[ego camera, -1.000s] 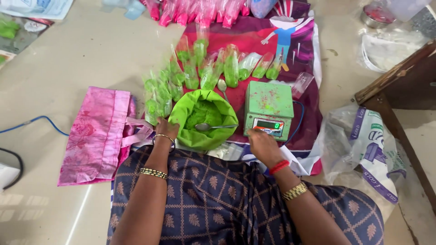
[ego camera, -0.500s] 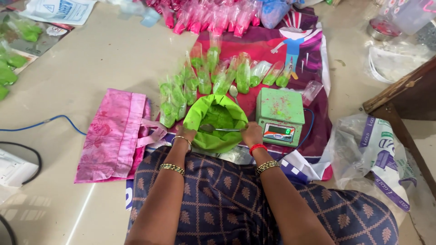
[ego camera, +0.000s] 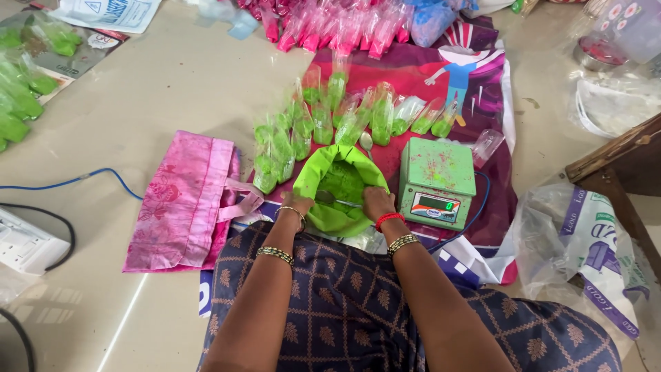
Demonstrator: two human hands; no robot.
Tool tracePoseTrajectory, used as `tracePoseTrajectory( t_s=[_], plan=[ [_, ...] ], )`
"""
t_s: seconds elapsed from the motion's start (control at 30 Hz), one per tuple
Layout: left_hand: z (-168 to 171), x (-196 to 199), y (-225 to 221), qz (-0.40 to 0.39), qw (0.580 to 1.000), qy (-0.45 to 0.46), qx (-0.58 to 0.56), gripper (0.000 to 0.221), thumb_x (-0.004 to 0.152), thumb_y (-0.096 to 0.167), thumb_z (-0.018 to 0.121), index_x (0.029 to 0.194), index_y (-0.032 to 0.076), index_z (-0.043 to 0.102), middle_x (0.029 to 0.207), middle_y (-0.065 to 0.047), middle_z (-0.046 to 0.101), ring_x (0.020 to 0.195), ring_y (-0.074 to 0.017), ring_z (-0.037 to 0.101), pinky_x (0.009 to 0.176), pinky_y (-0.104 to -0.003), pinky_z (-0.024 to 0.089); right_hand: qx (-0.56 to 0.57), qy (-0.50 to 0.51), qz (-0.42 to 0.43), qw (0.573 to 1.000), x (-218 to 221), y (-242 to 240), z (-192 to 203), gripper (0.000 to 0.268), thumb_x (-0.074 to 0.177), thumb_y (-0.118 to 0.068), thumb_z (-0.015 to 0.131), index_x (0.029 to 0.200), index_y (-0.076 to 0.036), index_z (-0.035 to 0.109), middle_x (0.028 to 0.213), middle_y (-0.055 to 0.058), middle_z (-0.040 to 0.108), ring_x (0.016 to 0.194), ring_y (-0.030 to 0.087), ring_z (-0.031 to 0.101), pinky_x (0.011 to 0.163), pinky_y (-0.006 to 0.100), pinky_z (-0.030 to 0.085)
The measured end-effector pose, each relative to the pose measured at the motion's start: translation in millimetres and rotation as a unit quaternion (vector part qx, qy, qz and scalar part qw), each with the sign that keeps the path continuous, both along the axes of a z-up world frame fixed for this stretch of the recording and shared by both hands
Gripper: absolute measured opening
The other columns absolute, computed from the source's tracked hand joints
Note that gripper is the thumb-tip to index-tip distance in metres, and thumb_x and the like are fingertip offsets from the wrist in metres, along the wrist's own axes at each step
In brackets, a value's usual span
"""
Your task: The person scoops green powder into plastic bags and weighs them on a digital scale.
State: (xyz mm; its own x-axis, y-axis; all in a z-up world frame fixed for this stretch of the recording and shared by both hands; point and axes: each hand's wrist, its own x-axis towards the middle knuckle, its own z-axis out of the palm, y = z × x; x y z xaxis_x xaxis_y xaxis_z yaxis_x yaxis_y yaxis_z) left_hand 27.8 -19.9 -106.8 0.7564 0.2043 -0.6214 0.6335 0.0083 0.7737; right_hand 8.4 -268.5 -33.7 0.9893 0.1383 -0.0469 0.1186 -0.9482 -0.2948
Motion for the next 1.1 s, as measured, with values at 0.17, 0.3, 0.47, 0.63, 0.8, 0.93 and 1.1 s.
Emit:
tracePoseTrajectory(
  t_s=[0.17, 0.3, 0.47, 0.63, 0.8, 0.93, 1.1],
  plan=[
    [14, -11, 1, -0.126, 0.989, -0.006, 0.078, 0.061, 0.082, 0.017, 0.078, 0.133, -0.01, 0.06, 0.121, -0.023, 0.071, 0.094, -0.0296, 0.07, 0.078, -0.039, 0.057, -0.07, 0.066, 0.021, 0.995, -10, 8, 28, 0.021, 0.082, -0.003, 0.069, 0.103, -0.004, 0.072, 0.123, 0.018, 0.067, 0.124, 0.036, 0.056, 0.098, 0.061, 0.042],
    [3, -7, 2, -0.129, 0.99, 0.049, 0.009, 0.057, 0.086, 0.017, 0.07, 0.135, -0.012, 0.062, 0.116, -0.026, 0.074, 0.084, -0.0336, 0.073, 0.066, -0.044, 0.06, -0.143, -0.006, 0.064, 0.988, -31, -10, 46, 0.019, 0.082, 0.002, 0.064, 0.099, -0.001, 0.072, 0.121, 0.019, 0.067, 0.115, 0.035, 0.065, 0.093, 0.054, 0.052],
    [65, -28, -7, -0.027, 0.988, 0.031, -0.15, 0.045, 0.088, 0.005, 0.06, 0.13, 0.009, 0.046, 0.109, -0.02, 0.066, 0.084, -0.0362, 0.071, 0.063, -0.052, 0.061, -0.018, -0.103, 0.011, 0.994, -86, -67, 97, 0.024, 0.072, 0.011, 0.063, 0.095, 0.005, 0.069, 0.111, 0.024, 0.069, 0.093, 0.037, 0.073, 0.078, 0.042, 0.063],
    [96, -11, -26, -0.019, 0.988, -0.071, -0.135, 0.039, 0.088, 0.006, 0.064, 0.124, 0.005, 0.05, 0.106, -0.018, 0.065, 0.086, -0.035, 0.069, 0.067, -0.052, 0.062, 0.232, -0.164, -0.018, 0.959, -111, -123, 104, 0.02, 0.089, 0.007, 0.056, 0.104, 0.004, 0.068, 0.086, 0.021, 0.074, 0.081, 0.032, 0.077, 0.07, 0.041, 0.061],
    [150, 3, -55, 0.021, 0.963, -0.213, -0.161, 0.039, 0.083, 0.005, 0.064, 0.121, 0.005, 0.054, 0.103, -0.015, 0.068, 0.086, -0.0339, 0.072, 0.067, -0.051, 0.062, 0.349, -0.197, -0.021, 0.916, -109, -139, 96, 0.022, 0.09, 0.009, 0.05, 0.106, 0.005, 0.064, 0.086, 0.018, 0.075, 0.078, 0.026, 0.079, 0.066, 0.035, 0.063],
    [139, 14, -64, 0.034, 0.975, -0.189, -0.115, 0.035, 0.083, 0.003, 0.063, 0.117, 0.001, 0.058, 0.099, -0.019, 0.07, 0.079, -0.0369, 0.073, 0.06, -0.055, 0.061, 0.361, -0.193, -0.028, 0.912, -109, -134, 106, 0.018, 0.094, 0.008, 0.049, 0.098, 0.005, 0.067, 0.08, 0.018, 0.075, 0.075, 0.024, 0.08, 0.066, 0.035, 0.063],
    [145, 11, -66, 0.041, 0.976, -0.174, -0.123, 0.034, 0.084, 0.007, 0.06, 0.117, 0.003, 0.058, 0.097, -0.019, 0.071, 0.075, -0.0363, 0.074, 0.054, -0.052, 0.062, 0.359, -0.18, -0.035, 0.915, -117, -133, 128, 0.019, 0.084, 0.008, 0.051, 0.096, 0.006, 0.066, 0.082, 0.017, 0.077, 0.076, 0.023, 0.08, 0.067, 0.035, 0.064]
  ],
)
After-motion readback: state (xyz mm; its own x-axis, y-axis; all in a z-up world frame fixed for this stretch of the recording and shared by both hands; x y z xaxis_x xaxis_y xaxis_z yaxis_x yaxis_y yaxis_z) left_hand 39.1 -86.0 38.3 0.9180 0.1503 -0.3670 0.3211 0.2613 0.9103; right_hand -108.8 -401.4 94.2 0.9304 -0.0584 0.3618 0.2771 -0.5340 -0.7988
